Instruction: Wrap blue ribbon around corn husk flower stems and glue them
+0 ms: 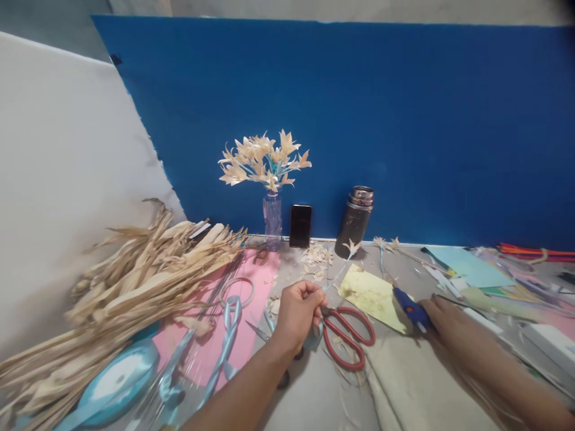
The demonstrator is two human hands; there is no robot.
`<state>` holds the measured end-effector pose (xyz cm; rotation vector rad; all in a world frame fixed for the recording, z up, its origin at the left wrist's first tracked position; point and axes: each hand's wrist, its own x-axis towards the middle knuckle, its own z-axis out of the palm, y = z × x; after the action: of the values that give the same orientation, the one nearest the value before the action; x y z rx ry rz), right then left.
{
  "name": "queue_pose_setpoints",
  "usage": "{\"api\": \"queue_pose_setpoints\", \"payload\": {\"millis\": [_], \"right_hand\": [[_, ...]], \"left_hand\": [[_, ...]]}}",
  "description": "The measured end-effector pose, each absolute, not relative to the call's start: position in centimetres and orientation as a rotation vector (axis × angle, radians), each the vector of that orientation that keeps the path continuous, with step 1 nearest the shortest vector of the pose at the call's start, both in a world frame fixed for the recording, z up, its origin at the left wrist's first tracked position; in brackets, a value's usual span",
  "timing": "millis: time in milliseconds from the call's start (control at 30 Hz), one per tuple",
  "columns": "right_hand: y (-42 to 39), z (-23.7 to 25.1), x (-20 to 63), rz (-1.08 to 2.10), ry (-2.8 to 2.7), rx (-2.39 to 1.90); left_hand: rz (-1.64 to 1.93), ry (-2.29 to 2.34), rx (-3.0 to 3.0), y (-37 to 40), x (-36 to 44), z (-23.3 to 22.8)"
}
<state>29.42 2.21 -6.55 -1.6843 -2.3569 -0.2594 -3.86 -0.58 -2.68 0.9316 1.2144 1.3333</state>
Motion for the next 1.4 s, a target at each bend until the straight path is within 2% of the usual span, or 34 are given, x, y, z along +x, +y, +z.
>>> {"api": "queue_pose_setpoints", "payload": {"millis": [133,267,333,467,567,1000,1400], "right_hand": [[1.9,-6.7,30.2,-0.061,-2.484,-1.587],[1.3,-3.4,28.5,0.154,-2.34,-1.511],[0.9,-1.5,26.0,0.416,-2.115,-1.464],[0.6,0.3,20.5,1.164,-1.638,-1.321],[0.9,0.0,18.7,1.445,-1.281,-1.102],[1.3,-0.5,17.6,1.484,-0.763,-0.912],[0.9,-1.4,16.7,1.346,-0.714,-0.926]], "left_hand": [[1.295,1.158,0.899,-0.6,-3.7,-2.8],[1.222,1.031,0.854,-0.9,-3.3,-2.8],[1.163,0.95,0.83,-1.3,-3.1,-2.7],[1.053,0.817,0.768,-1.9,-2.7,-2.5],[1.029,0.805,0.744,-1.9,-2.7,-2.7],[0.979,0.852,0.78,-2.1,-2.4,-2.5],[1.139,1.044,1.115,-3.0,-1.4,-2.5]]}}
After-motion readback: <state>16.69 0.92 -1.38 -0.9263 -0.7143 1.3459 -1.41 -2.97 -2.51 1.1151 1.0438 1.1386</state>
